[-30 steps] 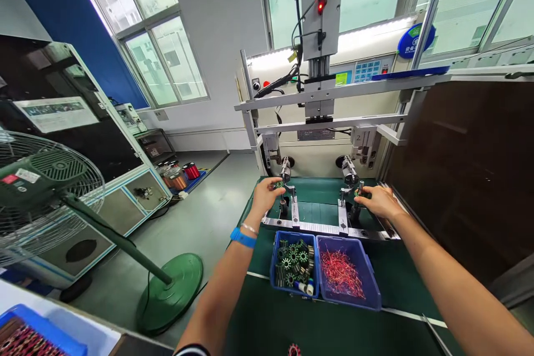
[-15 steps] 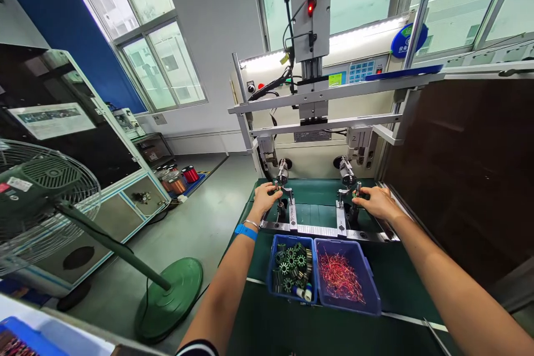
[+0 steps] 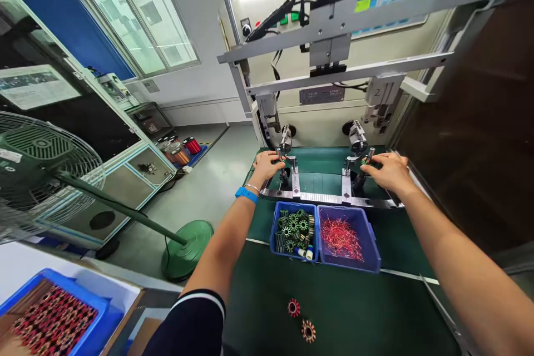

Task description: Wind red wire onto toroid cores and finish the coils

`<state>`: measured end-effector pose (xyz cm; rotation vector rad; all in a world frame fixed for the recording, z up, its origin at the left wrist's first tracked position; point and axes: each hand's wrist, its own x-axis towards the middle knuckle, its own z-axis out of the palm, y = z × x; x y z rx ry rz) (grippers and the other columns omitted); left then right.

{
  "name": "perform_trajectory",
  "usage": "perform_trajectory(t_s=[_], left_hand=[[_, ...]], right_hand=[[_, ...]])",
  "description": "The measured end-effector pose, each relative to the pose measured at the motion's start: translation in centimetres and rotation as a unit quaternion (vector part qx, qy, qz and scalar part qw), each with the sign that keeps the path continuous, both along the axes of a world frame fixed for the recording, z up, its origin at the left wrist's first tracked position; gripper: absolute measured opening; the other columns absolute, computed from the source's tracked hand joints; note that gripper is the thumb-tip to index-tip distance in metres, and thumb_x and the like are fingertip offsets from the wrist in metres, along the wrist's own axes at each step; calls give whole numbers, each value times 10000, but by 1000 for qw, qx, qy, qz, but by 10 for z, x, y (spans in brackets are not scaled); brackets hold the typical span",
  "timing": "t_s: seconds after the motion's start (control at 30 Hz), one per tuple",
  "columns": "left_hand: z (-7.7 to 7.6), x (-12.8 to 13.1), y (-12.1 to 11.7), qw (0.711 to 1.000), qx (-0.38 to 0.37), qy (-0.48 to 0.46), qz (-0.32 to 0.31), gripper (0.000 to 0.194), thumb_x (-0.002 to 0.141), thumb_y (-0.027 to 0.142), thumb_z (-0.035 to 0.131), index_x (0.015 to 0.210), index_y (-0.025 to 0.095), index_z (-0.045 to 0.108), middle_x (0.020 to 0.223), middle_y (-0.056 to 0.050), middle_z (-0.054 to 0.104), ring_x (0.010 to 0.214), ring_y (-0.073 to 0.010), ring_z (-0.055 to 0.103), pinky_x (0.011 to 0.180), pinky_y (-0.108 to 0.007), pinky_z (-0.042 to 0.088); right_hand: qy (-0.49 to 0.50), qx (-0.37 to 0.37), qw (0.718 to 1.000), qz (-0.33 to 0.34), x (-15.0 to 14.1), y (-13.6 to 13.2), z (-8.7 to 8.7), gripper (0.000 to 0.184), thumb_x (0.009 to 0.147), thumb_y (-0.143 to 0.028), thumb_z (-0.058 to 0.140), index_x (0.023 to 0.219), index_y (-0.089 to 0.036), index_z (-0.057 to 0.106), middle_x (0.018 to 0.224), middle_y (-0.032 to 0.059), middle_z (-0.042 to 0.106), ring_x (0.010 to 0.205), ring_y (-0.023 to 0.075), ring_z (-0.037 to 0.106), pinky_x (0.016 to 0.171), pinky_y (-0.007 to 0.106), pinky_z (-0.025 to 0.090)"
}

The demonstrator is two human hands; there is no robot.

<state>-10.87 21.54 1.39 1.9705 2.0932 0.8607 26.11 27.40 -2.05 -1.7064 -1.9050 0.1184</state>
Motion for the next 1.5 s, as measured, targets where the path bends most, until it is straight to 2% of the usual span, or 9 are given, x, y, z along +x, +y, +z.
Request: perform_trajectory(t_s=[0.17, 0.37, 0.47, 0.63, 0.8, 1.0, 1.1, 1.3, 1.5], left_hand=[[25, 28, -58, 1000, 27, -1, -9, 353, 896, 317, 620, 1232, 223, 674, 1429, -158, 465, 1373, -422, 298, 1051, -589, 313], [-3, 57, -175, 963, -62, 41, -260, 379, 567, 474, 913, 875, 307, 768, 987, -9, 668, 1021, -253, 566, 927, -383, 417], [-17, 66, -201, 960, -100, 60, -253, 313, 654, 421, 877, 884, 248, 754, 977, -48, 662, 1004, -274, 544, 884, -418, 402], [-20, 75, -208, 966, -78, 33, -243, 149, 748, 178, 763, 883, 207, 709, 938, -48, 691, 958, -244, 576, 868, -395, 431], [-6, 64, -174, 977, -23, -28, -209, 273, 793, 89, 637, 1028, 214, 696, 884, -27, 706, 818, -183, 631, 769, -318, 512], [40, 22, -49, 990, 93, -98, -33, 232, 962, 240, 533, 1150, 162, 643, 1057, -83, 693, 932, -201, 659, 853, -394, 545], [48, 11, -7, 991, 88, -105, 1, 247, 947, 336, 605, 1113, 158, 647, 1108, -78, 683, 971, -214, 663, 859, -428, 559], [23, 3, 6, 996, 12, -87, 13, 259, 934, 344, 629, 1108, 153, 651, 1105, -76, 683, 942, -210, 670, 834, -423, 573], [13, 2, 6, 997, 4, -70, 17, 272, 934, 345, 628, 1129, 156, 645, 1143, -84, 672, 991, -225, 660, 864, -444, 564]], right_hand=[[29, 76, 996, 23, -35, -78, 23, 386, 879, -354, 558, 1156, -114, 680, 1329, 251, 499, 1245, 470, 359, 931, 673, 348], [0, 60, 933, 356, -85, -217, -5, 251, 761, -273, 745, 1011, -294, 736, 1129, 49, 699, 1152, 319, 528, 950, 470, 462], [12, 45, 924, 380, -98, -240, -18, 240, 766, -161, 730, 997, -227, 735, 1115, 94, 703, 1168, 369, 528, 929, 553, 468], [67, 58, 926, 367, -96, -233, -20, 111, 853, -192, 698, 947, -228, 744, 1046, 99, 709, 1101, 344, 569, 908, 548, 505], [134, 84, 924, 349, -84, -228, -16, 205, 971, -267, 537, 1066, -190, 701, 977, 106, 728, 934, 246, 675, 818, 389, 589], [178, 93, 923, 328, -79, -230, -10, 282, 1010, -295, 431, 1104, -196, 677, 1011, 90, 764, 908, 206, 742, 785, 304, 613], [182, 95, 925, 320, -77, -233, -5, 295, 1005, -316, 437, 1101, -196, 688, 1016, 78, 776, 916, 202, 750, 799, 292, 612], [179, 88, 943, 266, -53, -205, 17, 298, 986, -377, 462, 1059, -223, 706, 998, 59, 778, 890, 205, 743, 772, 295, 595], [135, 116, 978, 105, -11, -83, 60, 265, 931, -377, 548, 960, -163, 703, 976, 108, 709, 952, 251, 652, 895, 414, 499]])
